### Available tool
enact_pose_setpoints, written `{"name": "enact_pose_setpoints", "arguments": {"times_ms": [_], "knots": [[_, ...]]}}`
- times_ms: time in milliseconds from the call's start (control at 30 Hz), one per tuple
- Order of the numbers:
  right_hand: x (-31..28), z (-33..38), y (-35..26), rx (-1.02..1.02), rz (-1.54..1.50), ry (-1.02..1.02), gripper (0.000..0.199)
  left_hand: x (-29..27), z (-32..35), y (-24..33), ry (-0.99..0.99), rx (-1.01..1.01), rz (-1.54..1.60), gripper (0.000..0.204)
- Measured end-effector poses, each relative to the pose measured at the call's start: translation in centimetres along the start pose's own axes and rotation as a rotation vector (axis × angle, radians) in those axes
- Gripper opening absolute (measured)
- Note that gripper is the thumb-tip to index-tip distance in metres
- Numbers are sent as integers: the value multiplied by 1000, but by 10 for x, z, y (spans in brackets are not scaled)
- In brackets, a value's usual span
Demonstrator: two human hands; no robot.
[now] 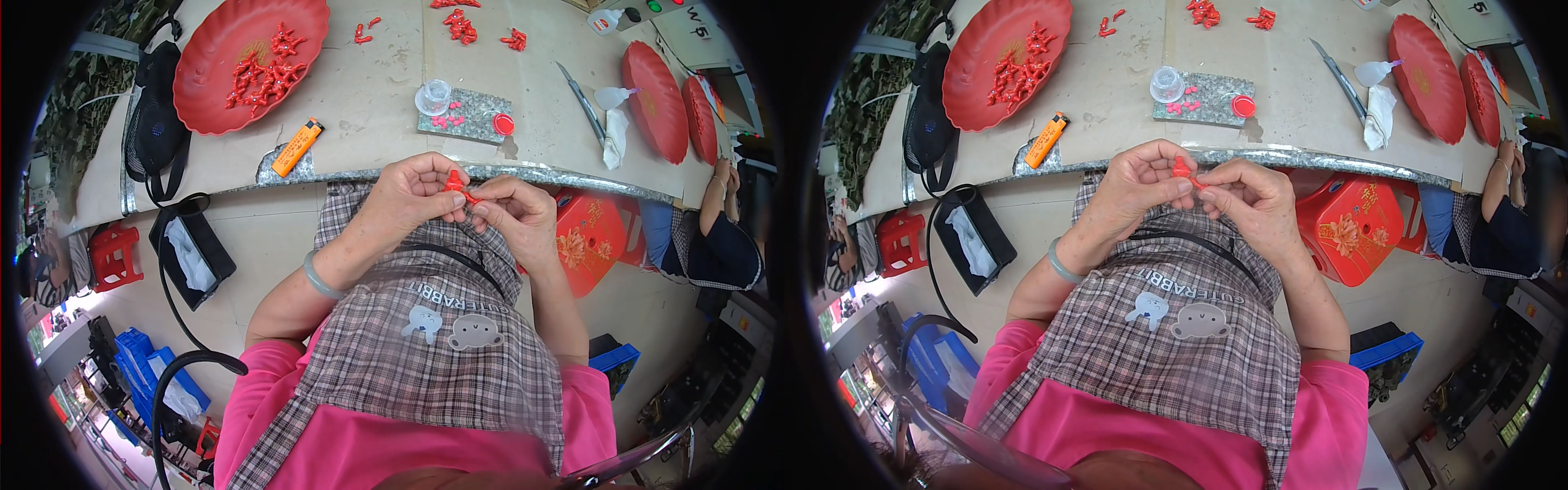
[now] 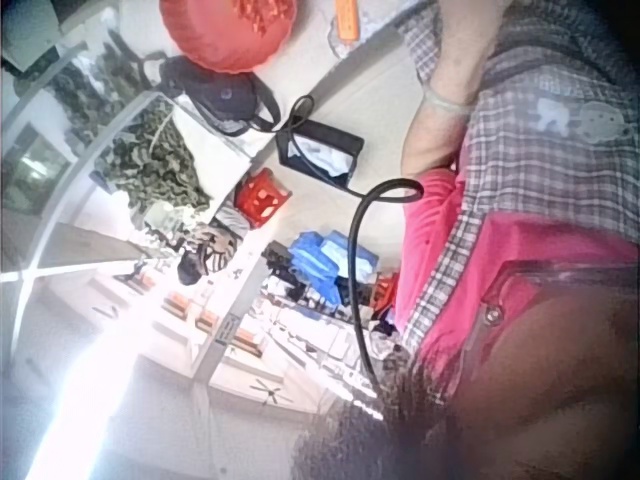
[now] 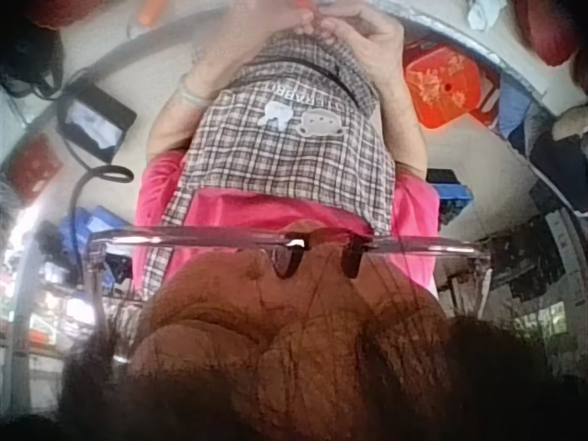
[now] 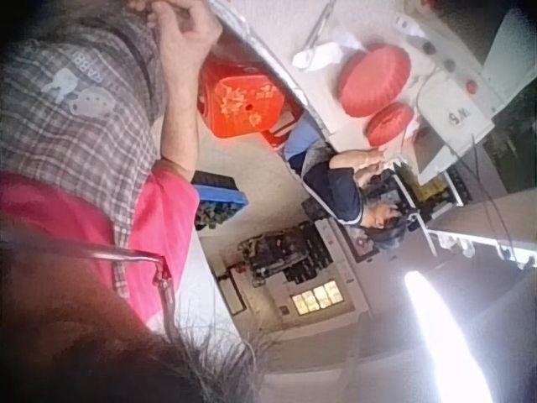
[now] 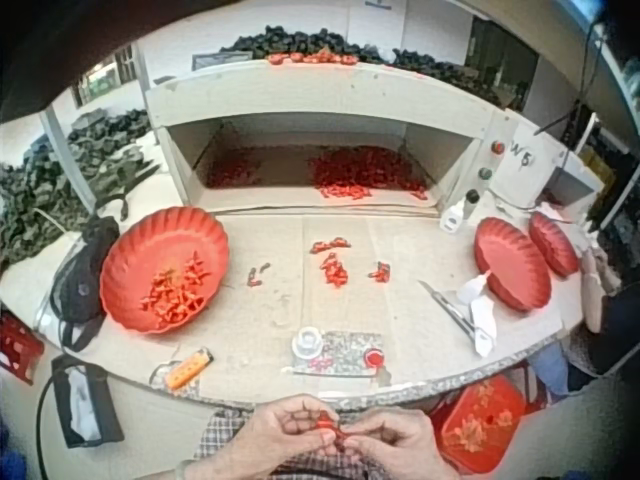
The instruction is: The person assembles small red plastic components by hand at a workbench.
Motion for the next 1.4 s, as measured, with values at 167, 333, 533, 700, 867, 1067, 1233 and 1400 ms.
{"name": "enact_pose_setpoints", "arguments": {"times_ms": [167,333,533,700,867,1067,1233,1400], "knots": [[-2,-2,-6,-50,57,-20,13,2,0,2,-10,-7,-5,20],[-17,-3,-12,-80,75,42,12,4,0,0,-69,-26,54,27],[-34,-8,-19,-133,104,86,12,6,-2,0,-143,-41,194,27],[-53,-22,-27,-181,275,101,11,4,-2,-3,-139,-52,132,31],[-64,-43,-37,-303,578,54,9,5,-1,-5,-105,-70,67,29],[-54,-54,-50,-462,889,-77,13,6,-1,-3,-134,-21,42,23],[-41,-57,-53,-569,1002,-215,18,7,0,-3,-154,-53,40,21],[-32,-60,-55,-635,1089,-343,24,6,-2,-8,-156,-71,28,30]]}}
Point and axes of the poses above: each hand's wrist, its own z-axis away from the middle knuckle, its own x-axis out of the palm, y = z × x, the point moved 10 cm from there along -z, towards the middle knuckle, and after that the axes turned 15 degrees about -x, right-handed, at the moved point
